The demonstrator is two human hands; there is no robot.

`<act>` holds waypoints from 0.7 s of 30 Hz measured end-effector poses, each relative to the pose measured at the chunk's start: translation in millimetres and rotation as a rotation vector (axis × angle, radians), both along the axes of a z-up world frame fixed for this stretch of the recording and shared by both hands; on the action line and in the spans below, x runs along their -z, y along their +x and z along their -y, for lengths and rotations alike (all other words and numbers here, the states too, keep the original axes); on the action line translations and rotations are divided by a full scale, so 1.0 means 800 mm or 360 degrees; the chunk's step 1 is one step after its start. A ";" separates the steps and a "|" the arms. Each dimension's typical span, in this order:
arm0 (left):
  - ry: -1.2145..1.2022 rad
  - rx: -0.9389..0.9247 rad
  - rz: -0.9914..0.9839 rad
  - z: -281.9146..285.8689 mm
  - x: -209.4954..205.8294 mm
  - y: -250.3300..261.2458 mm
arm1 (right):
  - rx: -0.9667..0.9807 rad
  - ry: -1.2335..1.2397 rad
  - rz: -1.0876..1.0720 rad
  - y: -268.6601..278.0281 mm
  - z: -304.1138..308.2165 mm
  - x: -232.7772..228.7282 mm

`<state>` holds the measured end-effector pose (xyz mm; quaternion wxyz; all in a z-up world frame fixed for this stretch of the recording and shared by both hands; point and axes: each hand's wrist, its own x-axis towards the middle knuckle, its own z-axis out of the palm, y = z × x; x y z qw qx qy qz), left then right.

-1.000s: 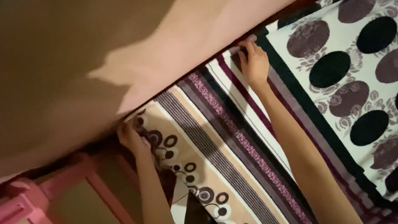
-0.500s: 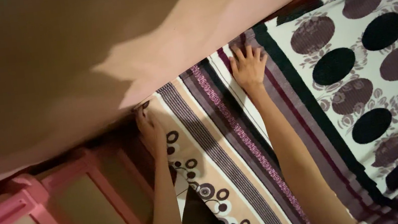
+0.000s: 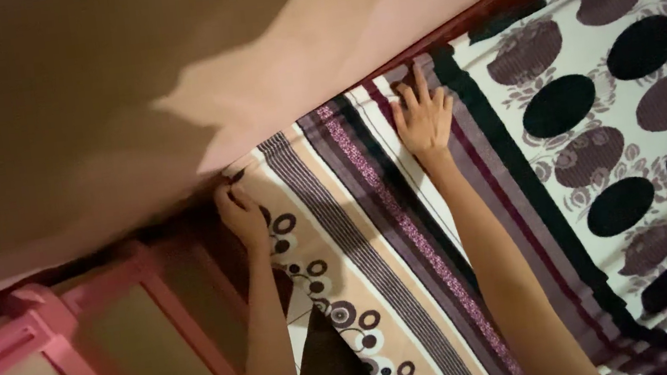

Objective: The person unfolds a patterned bedsheet on a bed, smooths it out, and folds it into a compact stack. The person handles the sheet by hand, aligning edges and pressing down to flatten it before completing the fold.

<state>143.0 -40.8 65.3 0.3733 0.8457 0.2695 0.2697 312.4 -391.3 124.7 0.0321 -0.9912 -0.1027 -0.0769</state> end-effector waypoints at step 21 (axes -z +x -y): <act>-0.0567 -0.0066 -0.0269 -0.062 0.076 0.007 | -0.0077 -0.0091 0.0407 0.086 0.039 0.107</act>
